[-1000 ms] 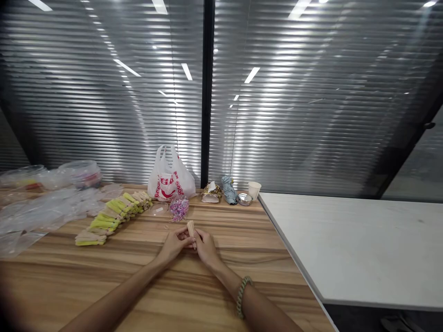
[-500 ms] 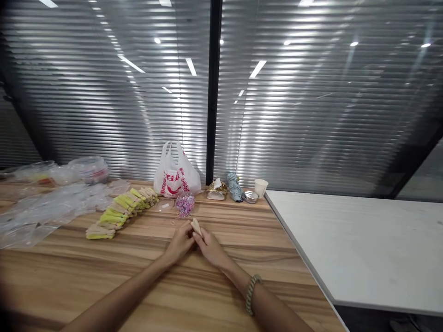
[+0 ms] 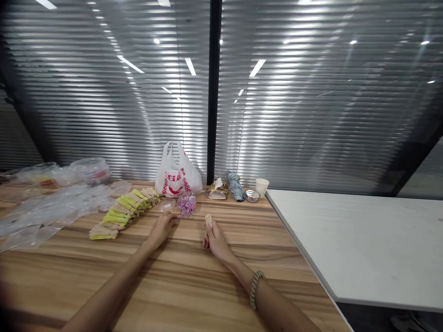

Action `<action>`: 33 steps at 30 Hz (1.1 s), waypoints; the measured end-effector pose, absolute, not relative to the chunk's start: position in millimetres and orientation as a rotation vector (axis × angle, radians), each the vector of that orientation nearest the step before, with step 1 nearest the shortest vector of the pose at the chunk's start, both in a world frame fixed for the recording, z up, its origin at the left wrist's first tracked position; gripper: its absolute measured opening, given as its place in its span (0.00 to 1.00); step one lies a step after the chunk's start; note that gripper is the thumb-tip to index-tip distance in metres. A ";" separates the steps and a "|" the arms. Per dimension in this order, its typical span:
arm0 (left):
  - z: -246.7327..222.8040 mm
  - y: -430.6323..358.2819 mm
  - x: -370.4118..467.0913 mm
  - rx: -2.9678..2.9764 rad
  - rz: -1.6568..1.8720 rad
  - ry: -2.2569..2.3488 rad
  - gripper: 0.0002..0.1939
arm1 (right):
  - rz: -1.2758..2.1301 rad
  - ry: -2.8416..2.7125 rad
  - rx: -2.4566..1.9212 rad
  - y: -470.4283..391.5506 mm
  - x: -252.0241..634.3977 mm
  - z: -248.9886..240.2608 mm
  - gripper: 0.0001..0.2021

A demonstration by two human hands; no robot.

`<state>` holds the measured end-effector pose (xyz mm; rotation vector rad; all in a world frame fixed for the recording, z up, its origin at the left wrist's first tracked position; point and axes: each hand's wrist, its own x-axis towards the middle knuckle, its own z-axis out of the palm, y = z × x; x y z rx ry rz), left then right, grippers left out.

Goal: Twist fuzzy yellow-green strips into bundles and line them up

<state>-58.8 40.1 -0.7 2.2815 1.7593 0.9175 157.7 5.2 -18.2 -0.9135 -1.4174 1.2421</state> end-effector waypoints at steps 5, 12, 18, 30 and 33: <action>-2.6 43.8 -59.6 2.218 0.936 1.757 0.06 | 1.269 -1.331 -0.846 5.9 157.7 -17.8 0.19; -6.8 45.3 -59.5 2.204 1.037 1.641 0.05 | 1.277 -1.273 -0.904 5.7 160.7 -16.6 0.15; -7.8 45.8 -58.3 2.202 0.994 1.699 0.04 | 1.269 -1.236 -0.983 8.6 162.2 -21.5 0.14; -0.5 27.6 -13.4 2.212 1.110 1.231 0.08 | 1.035 -1.453 -0.986 35.8 145.9 -18.3 0.14; 0.2 22.7 -0.3 2.178 1.125 1.102 0.11 | 1.109 -1.504 -0.871 33.5 144.9 -12.8 0.15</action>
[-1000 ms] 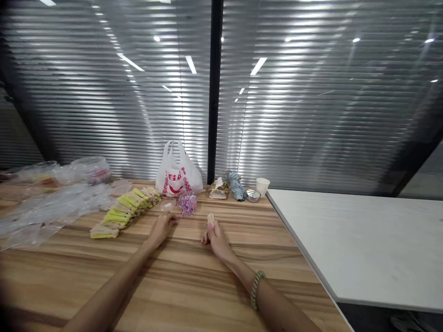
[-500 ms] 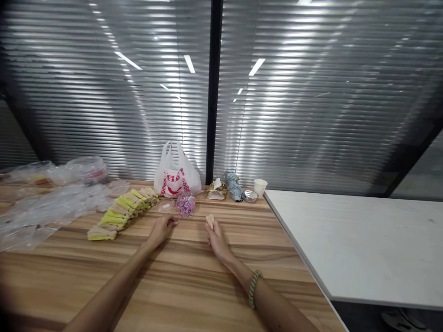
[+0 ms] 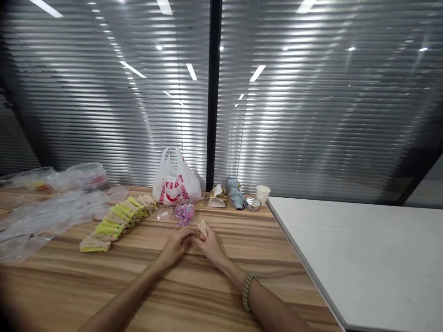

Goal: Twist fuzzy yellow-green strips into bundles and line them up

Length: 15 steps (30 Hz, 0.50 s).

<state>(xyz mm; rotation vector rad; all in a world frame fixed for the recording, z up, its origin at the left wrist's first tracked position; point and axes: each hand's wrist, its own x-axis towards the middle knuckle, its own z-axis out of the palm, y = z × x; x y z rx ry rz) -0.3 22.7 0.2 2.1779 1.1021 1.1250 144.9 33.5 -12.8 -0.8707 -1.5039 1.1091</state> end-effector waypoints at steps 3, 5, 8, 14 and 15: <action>-0.4 21.2 7.6 2.010 1.152 1.091 0.11 | 1.115 -1.538 -0.801 30.2 146.5 -9.9 0.14; -1.5 21.9 9.6 1.863 1.159 1.102 0.10 | 1.112 -1.580 -0.805 29.4 147.8 -9.8 0.13; -3.5 24.5 9.2 1.692 1.177 1.123 0.06 | 1.075 -1.636 -0.846 29.2 149.3 -10.0 0.13; -4.5 27.0 6.6 1.598 1.208 1.112 0.11 | 1.020 -1.687 -0.890 27.0 149.7 -6.0 0.11; -4.0 26.6 6.5 1.615 1.220 1.114 0.11 | 1.020 -1.695 -0.890 26.8 149.7 -5.7 0.12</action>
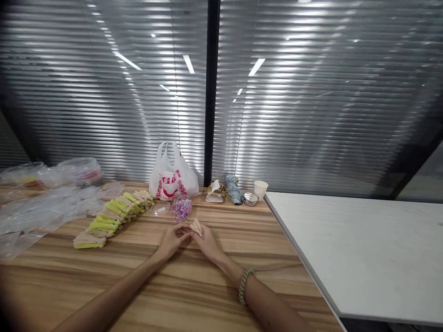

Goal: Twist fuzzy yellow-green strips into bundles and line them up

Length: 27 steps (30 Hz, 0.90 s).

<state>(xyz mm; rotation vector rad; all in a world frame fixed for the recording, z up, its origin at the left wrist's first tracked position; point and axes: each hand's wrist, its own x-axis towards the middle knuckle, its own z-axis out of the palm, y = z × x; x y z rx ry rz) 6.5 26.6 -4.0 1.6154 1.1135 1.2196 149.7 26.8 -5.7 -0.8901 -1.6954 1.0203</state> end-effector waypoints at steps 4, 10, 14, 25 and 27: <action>-2.3 23.6 6.0 1.670 1.277 1.119 0.09 | 0.976 -1.692 -0.938 27.7 150.7 -8.4 0.10; -3.4 21.2 4.9 1.688 1.302 1.142 0.09 | 0.903 -1.724 -0.956 26.5 153.0 -12.6 0.11; -2.2 18.5 4.7 1.732 1.307 1.123 0.11 | 0.833 -1.744 -1.013 25.1 154.1 -12.0 0.11; 0.6 18.8 5.5 1.810 1.199 1.011 0.08 | 0.806 -1.689 -1.063 28.4 154.6 -17.4 0.10; 2.1 17.8 6.2 1.848 1.170 0.979 0.07 | 0.810 -1.689 -1.061 28.7 154.7 -18.5 0.09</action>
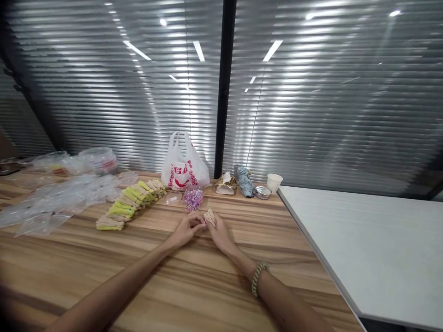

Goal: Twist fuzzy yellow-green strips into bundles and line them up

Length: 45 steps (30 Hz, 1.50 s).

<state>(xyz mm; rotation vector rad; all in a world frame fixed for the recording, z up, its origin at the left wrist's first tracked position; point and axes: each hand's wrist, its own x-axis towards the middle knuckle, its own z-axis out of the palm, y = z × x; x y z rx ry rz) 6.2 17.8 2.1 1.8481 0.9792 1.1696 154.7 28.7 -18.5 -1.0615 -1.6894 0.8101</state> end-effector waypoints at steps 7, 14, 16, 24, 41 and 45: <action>17.1 4.3 10.4 1.953 1.114 0.893 0.08 | 0.876 -1.573 -1.069 31.6 154.3 -20.9 0.08; 17.7 -1.3 15.4 1.887 1.028 0.944 0.09 | 0.863 -1.521 -1.084 31.4 154.6 -19.5 0.10; 11.8 1.8 17.0 1.784 1.025 0.999 0.11 | 0.871 -1.505 -1.073 31.0 154.6 -20.2 0.12; 7.0 7.5 17.1 1.884 1.078 1.021 0.14 | 0.805 -1.589 -1.013 28.1 154.1 -22.2 0.13; 3.5 10.1 8.8 1.524 1.253 1.196 0.20 | 0.895 -1.818 -0.913 21.4 154.0 -14.1 0.10; 2.1 11.1 9.1 1.472 1.287 1.208 0.19 | 0.694 -1.983 -0.912 17.4 153.7 -12.9 0.14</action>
